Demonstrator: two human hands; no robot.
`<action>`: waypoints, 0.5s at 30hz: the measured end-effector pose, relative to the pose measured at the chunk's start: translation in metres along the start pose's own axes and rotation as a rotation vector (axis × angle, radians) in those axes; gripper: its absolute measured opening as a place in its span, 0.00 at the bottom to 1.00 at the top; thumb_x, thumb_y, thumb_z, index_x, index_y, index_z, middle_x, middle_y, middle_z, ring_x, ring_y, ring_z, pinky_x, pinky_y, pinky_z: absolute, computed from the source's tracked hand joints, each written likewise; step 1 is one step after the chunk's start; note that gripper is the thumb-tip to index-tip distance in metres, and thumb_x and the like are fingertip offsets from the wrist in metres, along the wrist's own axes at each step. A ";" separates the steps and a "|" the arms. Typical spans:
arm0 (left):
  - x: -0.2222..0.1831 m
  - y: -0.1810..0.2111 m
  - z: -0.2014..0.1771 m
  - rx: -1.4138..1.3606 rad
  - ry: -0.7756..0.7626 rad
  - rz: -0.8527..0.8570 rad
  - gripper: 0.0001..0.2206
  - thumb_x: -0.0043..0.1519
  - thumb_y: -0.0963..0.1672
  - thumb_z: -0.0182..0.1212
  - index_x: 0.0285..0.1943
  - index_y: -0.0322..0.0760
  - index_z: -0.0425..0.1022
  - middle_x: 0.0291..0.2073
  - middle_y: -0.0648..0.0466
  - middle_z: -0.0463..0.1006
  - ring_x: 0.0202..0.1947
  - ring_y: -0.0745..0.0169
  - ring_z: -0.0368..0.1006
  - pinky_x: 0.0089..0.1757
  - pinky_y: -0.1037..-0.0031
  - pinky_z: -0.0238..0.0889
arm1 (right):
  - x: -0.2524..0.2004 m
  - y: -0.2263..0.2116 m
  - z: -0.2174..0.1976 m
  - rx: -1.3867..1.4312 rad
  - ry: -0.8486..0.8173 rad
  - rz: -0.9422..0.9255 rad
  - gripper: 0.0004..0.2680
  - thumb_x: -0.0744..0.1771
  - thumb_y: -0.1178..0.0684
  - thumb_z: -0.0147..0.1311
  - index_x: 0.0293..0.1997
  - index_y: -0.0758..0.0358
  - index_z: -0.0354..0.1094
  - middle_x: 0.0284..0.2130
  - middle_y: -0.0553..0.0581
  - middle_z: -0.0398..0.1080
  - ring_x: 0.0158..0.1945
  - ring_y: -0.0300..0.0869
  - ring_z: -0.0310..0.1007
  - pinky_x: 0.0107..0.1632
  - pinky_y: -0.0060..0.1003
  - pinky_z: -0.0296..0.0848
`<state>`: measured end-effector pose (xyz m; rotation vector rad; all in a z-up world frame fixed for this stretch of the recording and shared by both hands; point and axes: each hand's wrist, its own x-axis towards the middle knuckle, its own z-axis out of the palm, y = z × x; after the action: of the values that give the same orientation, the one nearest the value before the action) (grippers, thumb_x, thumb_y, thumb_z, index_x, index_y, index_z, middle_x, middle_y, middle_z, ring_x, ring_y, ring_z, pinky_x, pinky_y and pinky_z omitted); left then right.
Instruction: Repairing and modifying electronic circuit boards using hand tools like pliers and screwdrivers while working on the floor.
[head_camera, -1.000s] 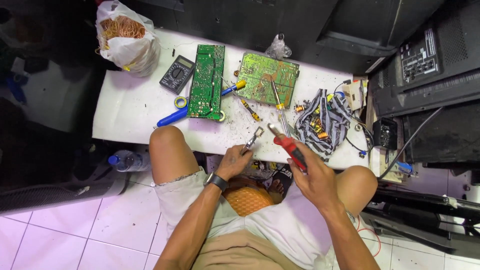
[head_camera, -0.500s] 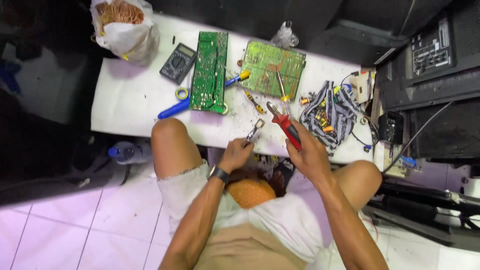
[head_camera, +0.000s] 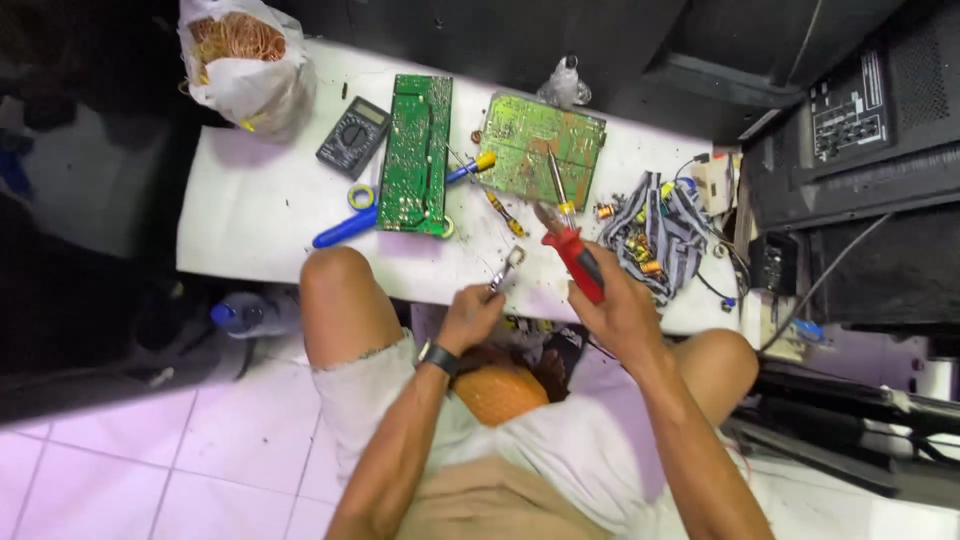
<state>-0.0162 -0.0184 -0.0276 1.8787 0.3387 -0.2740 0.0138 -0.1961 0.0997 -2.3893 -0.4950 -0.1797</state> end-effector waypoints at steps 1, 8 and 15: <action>-0.003 -0.009 0.008 0.003 0.003 0.007 0.13 0.52 0.44 0.51 0.31 0.25 0.74 0.27 0.34 0.74 0.36 0.36 0.71 0.36 0.58 0.62 | -0.006 -0.006 -0.006 0.001 0.007 -0.004 0.17 0.58 0.54 0.56 0.51 0.55 0.61 0.28 0.66 0.70 0.33 0.57 0.71 0.32 0.45 0.69; -0.007 -0.004 0.006 -0.039 -0.008 -0.038 0.13 0.51 0.46 0.52 0.25 0.28 0.73 0.22 0.39 0.74 0.32 0.43 0.71 0.34 0.62 0.62 | -0.022 -0.004 0.008 0.144 0.153 -0.045 0.17 0.57 0.58 0.56 0.48 0.62 0.56 0.28 0.62 0.71 0.25 0.50 0.69 0.30 0.38 0.68; -0.014 0.010 0.004 -0.024 -0.006 0.039 0.13 0.52 0.44 0.51 0.25 0.25 0.72 0.20 0.35 0.72 0.28 0.39 0.70 0.30 0.60 0.59 | -0.016 0.019 -0.001 -0.034 -0.001 0.178 0.16 0.56 0.52 0.57 0.46 0.53 0.63 0.25 0.62 0.70 0.29 0.58 0.70 0.31 0.49 0.66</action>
<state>-0.0254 -0.0268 -0.0155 1.8588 0.2998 -0.2484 0.0062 -0.2148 0.0848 -2.4515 -0.2791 -0.1082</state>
